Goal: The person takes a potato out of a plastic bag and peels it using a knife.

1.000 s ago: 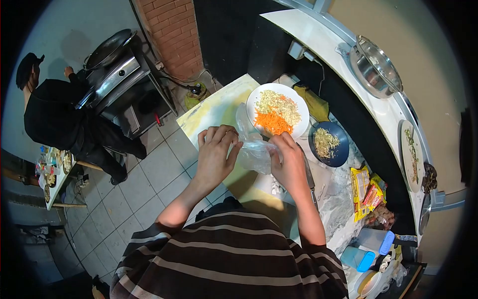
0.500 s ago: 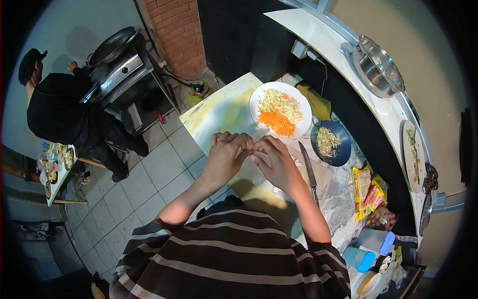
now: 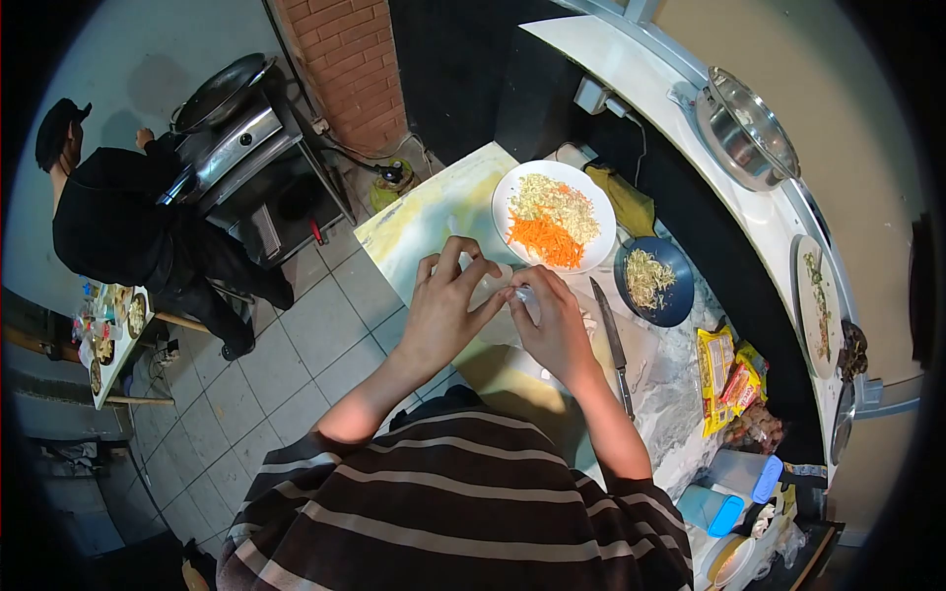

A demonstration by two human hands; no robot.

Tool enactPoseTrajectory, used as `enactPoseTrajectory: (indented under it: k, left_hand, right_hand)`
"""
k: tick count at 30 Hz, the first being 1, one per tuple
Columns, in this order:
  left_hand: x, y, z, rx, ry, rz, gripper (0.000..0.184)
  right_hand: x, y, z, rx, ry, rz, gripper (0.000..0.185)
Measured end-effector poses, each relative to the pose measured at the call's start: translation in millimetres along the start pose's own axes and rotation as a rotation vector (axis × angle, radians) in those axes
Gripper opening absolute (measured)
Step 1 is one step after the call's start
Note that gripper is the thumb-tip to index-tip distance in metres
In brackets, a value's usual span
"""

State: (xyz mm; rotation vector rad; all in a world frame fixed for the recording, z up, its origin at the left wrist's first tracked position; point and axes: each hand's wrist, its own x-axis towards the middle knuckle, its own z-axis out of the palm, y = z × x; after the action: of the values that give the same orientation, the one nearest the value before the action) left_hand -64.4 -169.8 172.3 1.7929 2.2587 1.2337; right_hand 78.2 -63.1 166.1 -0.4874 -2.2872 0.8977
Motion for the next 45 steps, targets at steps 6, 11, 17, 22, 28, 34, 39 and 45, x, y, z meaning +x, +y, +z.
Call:
enactPoseTrajectory:
  k: [6,11,17,22,28,34,39,45]
  left_hand:
    - [-2.6,2.0,-5.5,0.053,-0.143,0.011,0.014]
    - [-0.8,9.5,-1.8,0.143,-0.004,0.044,0.014]
    - [3.2,-4.5,5.2,0.087,0.119,0.054,0.017]
    - [10.1,-0.9,2.6,-0.017,0.076,0.033,0.019]
    - [12.9,19.4,-13.1,-0.018,-0.017,0.134,0.028]
    - [10.6,26.2,-6.5,-0.168,-0.093,0.184,0.021]
    - [13.5,18.7,6.6,0.058,-0.070,0.136,0.020]
    - [3.5,24.3,12.7,-0.095,-0.273,0.099,0.020]
  right_hand:
    - [-2.8,-0.5,-3.6,-0.138,0.037,-0.113,0.027]
    - [-13.8,2.8,2.6,-0.170,0.092,-0.175,0.036]
    - [-22.8,-0.1,-1.7,0.045,0.158,0.022,0.027]
    - [-24.3,5.7,-6.6,0.158,0.250,0.163,0.014]
    - [-19.8,-9.7,-21.3,0.012,0.245,0.088,0.015]
    - [-22.8,-6.0,-18.6,-0.062,0.251,0.051,0.023]
    - [-31.6,-11.2,-14.7,-0.076,0.311,0.063,0.028]
    - [-47.8,-7.5,-0.8,-0.187,0.337,0.055,0.037]
